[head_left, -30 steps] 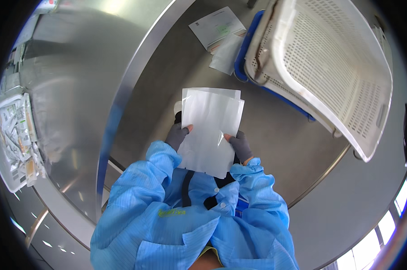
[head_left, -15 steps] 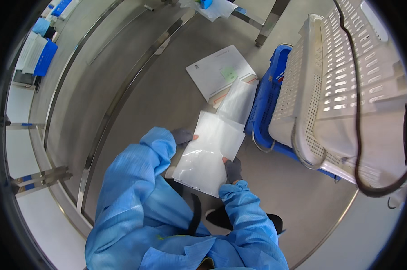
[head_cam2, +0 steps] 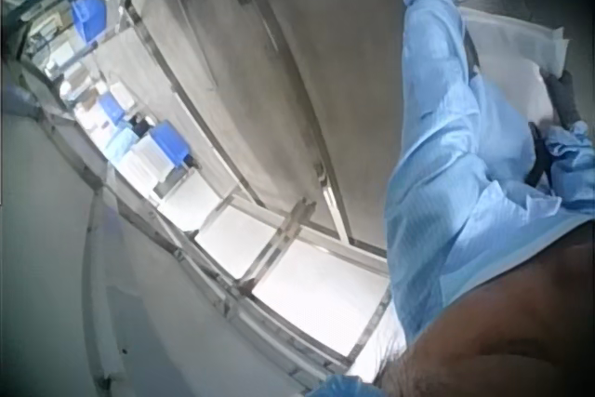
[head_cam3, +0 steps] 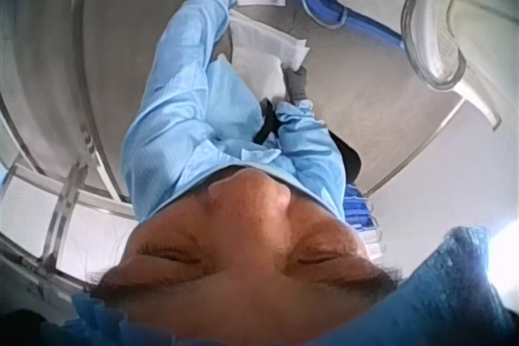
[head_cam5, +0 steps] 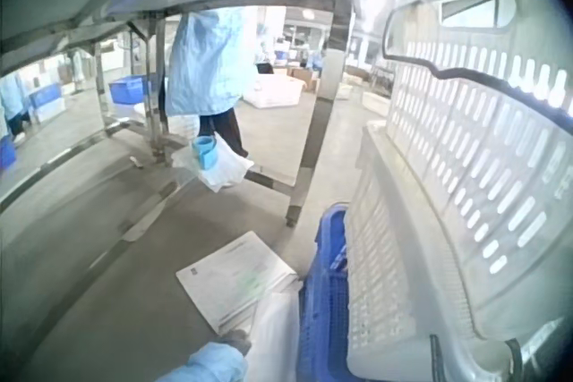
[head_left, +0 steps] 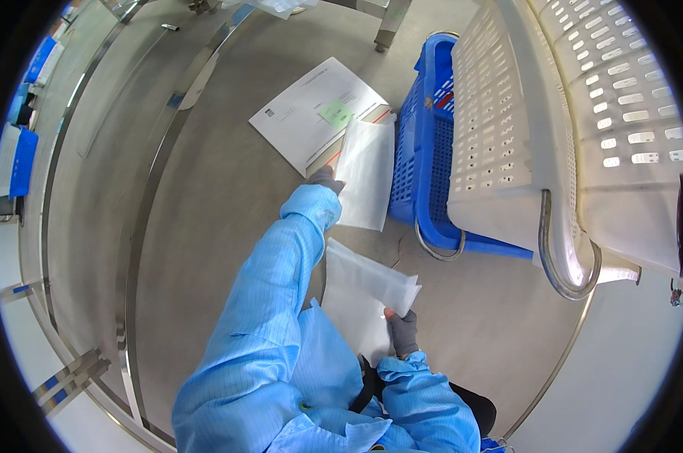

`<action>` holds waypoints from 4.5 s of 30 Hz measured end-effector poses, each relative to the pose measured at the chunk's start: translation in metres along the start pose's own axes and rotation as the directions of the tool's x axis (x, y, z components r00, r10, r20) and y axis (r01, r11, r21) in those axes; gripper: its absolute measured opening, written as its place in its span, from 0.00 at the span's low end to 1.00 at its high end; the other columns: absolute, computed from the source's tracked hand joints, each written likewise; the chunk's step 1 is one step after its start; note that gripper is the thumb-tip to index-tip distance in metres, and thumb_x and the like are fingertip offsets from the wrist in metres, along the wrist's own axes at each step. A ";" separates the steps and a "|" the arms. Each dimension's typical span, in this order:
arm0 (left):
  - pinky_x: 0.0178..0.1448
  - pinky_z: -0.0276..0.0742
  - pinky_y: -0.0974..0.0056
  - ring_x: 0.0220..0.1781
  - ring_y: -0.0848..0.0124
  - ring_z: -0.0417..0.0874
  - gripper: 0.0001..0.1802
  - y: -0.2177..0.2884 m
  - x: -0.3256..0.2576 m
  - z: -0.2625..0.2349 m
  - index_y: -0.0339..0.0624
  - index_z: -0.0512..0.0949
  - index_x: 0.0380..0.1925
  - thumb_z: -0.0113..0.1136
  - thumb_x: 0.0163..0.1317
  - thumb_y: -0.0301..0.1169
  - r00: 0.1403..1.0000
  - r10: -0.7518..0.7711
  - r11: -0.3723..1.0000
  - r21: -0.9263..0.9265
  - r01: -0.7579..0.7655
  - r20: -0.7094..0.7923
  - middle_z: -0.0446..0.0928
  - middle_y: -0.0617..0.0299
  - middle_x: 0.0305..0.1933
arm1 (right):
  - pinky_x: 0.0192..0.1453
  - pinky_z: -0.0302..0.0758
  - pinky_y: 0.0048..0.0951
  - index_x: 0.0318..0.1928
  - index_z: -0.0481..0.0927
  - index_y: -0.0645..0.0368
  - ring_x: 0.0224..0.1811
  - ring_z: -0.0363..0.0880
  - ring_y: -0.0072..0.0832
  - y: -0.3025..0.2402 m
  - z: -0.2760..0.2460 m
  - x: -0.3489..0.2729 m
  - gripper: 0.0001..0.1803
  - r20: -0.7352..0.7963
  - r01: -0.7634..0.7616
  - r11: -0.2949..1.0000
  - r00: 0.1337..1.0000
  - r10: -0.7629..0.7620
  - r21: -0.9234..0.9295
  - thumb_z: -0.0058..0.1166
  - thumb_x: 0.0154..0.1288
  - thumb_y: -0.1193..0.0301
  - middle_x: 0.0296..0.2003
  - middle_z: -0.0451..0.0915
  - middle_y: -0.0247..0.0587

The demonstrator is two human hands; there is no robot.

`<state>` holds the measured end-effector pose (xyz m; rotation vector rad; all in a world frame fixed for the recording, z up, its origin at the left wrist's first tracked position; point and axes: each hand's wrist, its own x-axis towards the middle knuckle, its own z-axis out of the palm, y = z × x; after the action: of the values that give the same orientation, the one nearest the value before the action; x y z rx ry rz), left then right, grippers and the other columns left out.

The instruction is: The person labels several sealed packages, gathers them with white envelopes, and places the materials into a larger document bag.

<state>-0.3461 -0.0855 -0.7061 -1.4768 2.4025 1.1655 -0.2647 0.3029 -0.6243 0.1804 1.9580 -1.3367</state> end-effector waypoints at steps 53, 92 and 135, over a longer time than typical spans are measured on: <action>0.59 0.74 0.52 0.55 0.58 0.78 0.37 -0.104 -0.192 -0.150 0.37 0.65 0.62 0.68 0.52 0.31 0.777 -0.028 0.460 -0.682 0.569 0.629 0.74 0.50 0.57 | 0.52 0.76 0.35 0.58 0.71 0.67 0.47 0.79 0.36 -0.118 0.108 0.089 0.28 0.680 -0.095 0.986 0.732 -0.022 0.134 0.61 0.58 0.68 0.49 0.78 0.51; 0.65 0.63 0.43 0.64 0.54 0.67 0.40 0.092 0.309 -0.303 0.46 0.55 0.65 0.61 0.59 0.50 0.974 0.223 0.010 -1.000 -0.030 -0.027 0.63 0.48 0.66 | 0.48 0.75 0.34 0.53 0.72 0.69 0.45 0.79 0.38 -0.056 0.122 0.126 0.31 -0.104 -0.262 0.960 0.962 0.251 -0.104 0.66 0.51 0.66 0.45 0.80 0.50; 0.60 0.72 0.53 0.58 0.53 0.72 0.44 -0.017 0.156 -0.452 0.51 0.60 0.66 0.69 0.50 0.46 0.777 0.622 0.669 0.581 -0.463 -0.097 0.68 0.50 0.60 | 0.44 0.75 0.36 0.46 0.77 0.66 0.39 0.78 0.36 -0.041 0.116 0.149 0.23 -0.141 -0.280 0.959 0.951 0.274 -0.029 0.68 0.50 0.70 0.40 0.81 0.45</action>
<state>-0.2802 -0.4939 -0.4656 -0.7897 3.1471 0.2349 -0.3328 0.1441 -0.7104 0.5166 1.9884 -1.1168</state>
